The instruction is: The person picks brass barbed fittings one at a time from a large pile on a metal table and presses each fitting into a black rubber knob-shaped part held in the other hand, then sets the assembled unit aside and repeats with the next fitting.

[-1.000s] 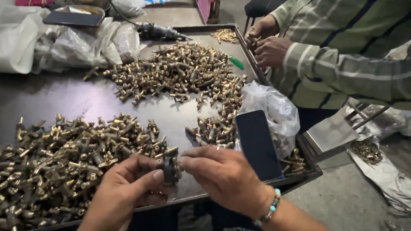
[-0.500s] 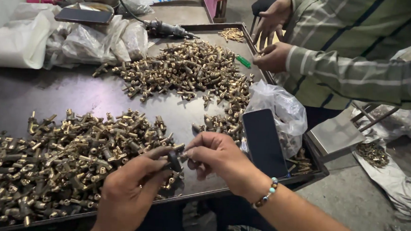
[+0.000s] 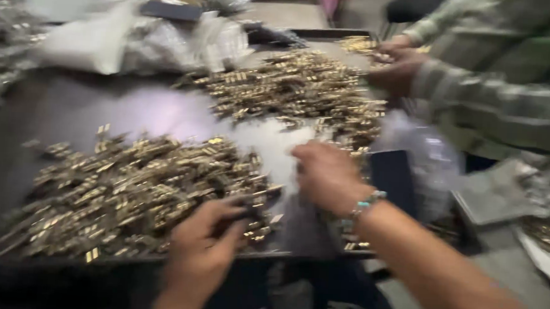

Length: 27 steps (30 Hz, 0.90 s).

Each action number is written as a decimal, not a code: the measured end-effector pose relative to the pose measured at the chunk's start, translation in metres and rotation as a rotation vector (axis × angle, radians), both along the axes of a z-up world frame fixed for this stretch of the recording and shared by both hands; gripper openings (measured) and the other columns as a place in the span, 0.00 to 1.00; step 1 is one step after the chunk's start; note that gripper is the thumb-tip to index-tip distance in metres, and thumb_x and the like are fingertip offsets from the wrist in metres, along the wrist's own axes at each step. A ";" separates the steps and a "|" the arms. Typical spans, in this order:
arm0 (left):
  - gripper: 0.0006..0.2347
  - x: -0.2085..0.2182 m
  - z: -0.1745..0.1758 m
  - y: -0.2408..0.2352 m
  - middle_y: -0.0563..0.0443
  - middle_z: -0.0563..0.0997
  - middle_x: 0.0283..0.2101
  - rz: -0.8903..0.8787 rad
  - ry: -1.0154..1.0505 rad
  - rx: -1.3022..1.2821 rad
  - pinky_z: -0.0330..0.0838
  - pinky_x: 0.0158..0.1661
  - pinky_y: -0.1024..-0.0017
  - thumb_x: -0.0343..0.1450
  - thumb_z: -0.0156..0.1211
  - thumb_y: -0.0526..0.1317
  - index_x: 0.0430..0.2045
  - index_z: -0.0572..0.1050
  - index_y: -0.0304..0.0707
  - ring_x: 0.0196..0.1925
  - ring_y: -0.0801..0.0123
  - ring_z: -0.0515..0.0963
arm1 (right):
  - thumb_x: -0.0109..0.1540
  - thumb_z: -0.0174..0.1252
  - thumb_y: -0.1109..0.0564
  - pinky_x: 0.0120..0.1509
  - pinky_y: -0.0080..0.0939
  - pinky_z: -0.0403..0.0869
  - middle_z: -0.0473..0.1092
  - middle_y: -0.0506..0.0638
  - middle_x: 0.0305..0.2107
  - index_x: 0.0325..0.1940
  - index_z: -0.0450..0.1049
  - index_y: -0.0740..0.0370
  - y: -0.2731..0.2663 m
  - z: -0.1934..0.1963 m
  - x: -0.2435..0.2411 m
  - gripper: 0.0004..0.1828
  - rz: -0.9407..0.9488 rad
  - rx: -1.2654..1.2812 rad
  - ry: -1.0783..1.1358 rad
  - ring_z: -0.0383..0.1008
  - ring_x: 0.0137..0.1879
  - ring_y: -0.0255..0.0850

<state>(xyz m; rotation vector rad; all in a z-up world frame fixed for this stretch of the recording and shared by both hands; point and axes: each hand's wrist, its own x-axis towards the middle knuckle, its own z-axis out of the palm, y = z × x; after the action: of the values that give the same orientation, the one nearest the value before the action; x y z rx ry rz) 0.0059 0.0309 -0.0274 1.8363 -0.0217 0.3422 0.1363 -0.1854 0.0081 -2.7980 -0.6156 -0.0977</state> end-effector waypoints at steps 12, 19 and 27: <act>0.09 -0.007 0.006 -0.017 0.50 0.87 0.36 -0.111 -0.047 0.080 0.77 0.29 0.75 0.66 0.70 0.33 0.37 0.79 0.35 0.26 0.72 0.83 | 0.56 0.67 0.46 0.52 0.54 0.75 0.78 0.55 0.37 0.51 0.77 0.48 0.010 0.001 -0.002 0.20 -0.038 -0.219 0.067 0.78 0.47 0.52; 0.07 -0.005 -0.004 -0.017 0.51 0.88 0.41 -0.157 -0.131 0.063 0.78 0.30 0.78 0.66 0.69 0.31 0.36 0.80 0.34 0.30 0.76 0.85 | 0.57 0.64 0.47 0.54 0.49 0.76 0.79 0.54 0.35 0.44 0.81 0.47 0.013 -0.010 -0.007 0.13 -0.132 -0.077 0.027 0.79 0.46 0.49; 0.07 0.008 0.000 -0.026 0.49 0.86 0.47 -0.144 0.059 -0.252 0.80 0.42 0.77 0.66 0.64 0.27 0.36 0.80 0.30 0.41 0.75 0.85 | 0.57 0.65 0.64 0.53 0.36 0.80 0.79 0.48 0.38 0.45 0.76 0.65 0.000 -0.045 -0.007 0.13 0.085 1.079 0.317 0.81 0.46 0.35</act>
<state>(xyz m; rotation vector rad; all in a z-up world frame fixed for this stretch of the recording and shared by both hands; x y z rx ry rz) 0.0135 0.0046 -0.0271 1.5842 -0.0665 0.1810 0.1297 -0.1852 -0.0369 -1.6938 -0.4121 0.0306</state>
